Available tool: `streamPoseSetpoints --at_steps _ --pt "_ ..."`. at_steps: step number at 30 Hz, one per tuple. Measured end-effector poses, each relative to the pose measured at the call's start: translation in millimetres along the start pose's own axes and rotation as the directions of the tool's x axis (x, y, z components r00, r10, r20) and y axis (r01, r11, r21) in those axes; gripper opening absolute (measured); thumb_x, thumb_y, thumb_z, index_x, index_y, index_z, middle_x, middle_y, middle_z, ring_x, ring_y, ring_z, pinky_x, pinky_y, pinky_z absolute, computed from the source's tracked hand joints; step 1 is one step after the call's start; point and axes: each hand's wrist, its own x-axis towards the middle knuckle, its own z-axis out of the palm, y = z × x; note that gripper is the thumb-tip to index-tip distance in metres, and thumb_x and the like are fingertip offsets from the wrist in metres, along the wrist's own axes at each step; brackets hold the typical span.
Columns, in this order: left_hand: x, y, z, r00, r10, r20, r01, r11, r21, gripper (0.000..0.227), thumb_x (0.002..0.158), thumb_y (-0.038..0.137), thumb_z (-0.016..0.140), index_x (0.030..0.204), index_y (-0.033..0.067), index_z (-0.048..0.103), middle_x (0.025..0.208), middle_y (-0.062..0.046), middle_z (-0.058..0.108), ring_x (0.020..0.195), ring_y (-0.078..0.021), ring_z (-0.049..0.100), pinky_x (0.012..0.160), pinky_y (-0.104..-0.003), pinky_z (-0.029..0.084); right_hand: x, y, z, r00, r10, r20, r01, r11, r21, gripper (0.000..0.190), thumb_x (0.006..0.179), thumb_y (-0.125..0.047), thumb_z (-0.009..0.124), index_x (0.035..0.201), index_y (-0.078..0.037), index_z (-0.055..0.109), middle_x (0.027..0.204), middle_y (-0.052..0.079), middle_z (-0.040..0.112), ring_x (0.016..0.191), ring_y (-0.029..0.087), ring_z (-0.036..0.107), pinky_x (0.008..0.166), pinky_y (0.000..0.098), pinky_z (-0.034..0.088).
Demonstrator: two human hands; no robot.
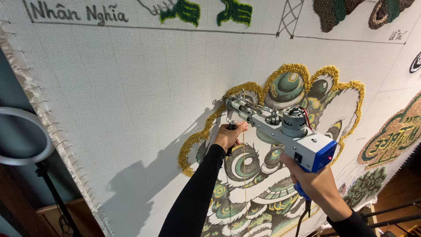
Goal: The person uses a tufting gun to apply yellow and white yarn to a large canvas with a lion design, occasionally using their hands to pull at the yarn or smooth the surface.
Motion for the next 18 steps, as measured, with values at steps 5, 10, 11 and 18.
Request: streamPoseSetpoints --at_steps 5,10,11,18 --pt "3.0 -0.7 -0.2 1.000 0.023 0.006 -0.023 0.999 -0.022 0.047 0.092 0.044 0.070 0.121 0.0088 0.076 0.106 -0.001 0.081 0.045 -0.0101 0.058 0.046 -0.029 0.053 0.4 -2.5 2.6 1.000 -0.005 -0.018 0.005 1.000 -0.006 0.017 0.087 -0.019 0.074 0.085 -0.003 0.074 0.052 0.004 0.057 0.042 0.011 0.050 0.039 0.0303 0.038" --pt "3.0 1.8 -0.2 1.000 -0.019 -0.023 0.020 0.999 0.030 0.048 0.091 0.046 0.071 0.122 0.0092 0.078 0.100 -0.002 0.082 0.044 -0.0111 0.057 0.046 -0.030 0.051 3.1 -0.1 2.7 1.000 0.014 -0.020 -0.014 1.000 -0.014 0.019 0.088 -0.019 0.074 0.082 -0.002 0.072 0.051 0.004 0.056 0.042 0.012 0.050 0.039 0.0309 0.038" --pt "2.5 2.5 -0.7 1.000 -0.006 -0.019 0.006 0.999 0.048 0.048 0.091 0.046 0.071 0.121 0.0092 0.078 0.099 -0.002 0.081 0.044 -0.0111 0.057 0.045 -0.030 0.051 3.6 0.4 2.2 1.000 0.017 -0.018 -0.017 1.000 -0.012 0.018 0.087 -0.019 0.074 0.082 -0.002 0.072 0.051 0.004 0.057 0.042 0.011 0.050 0.039 0.0308 0.038" --pt "5.3 0.3 -3.1 1.000 0.002 -0.017 -0.002 0.999 0.046 0.046 0.091 0.045 0.070 0.123 0.0125 0.076 0.097 0.000 0.081 0.042 -0.0100 0.054 0.040 -0.030 0.047 7.1 1.9 0.1 1.000 0.026 -0.008 -0.026 0.999 -0.033 0.032 0.091 -0.021 0.073 0.069 0.000 0.063 0.048 0.005 0.054 0.040 0.013 0.049 0.039 0.0316 0.038"
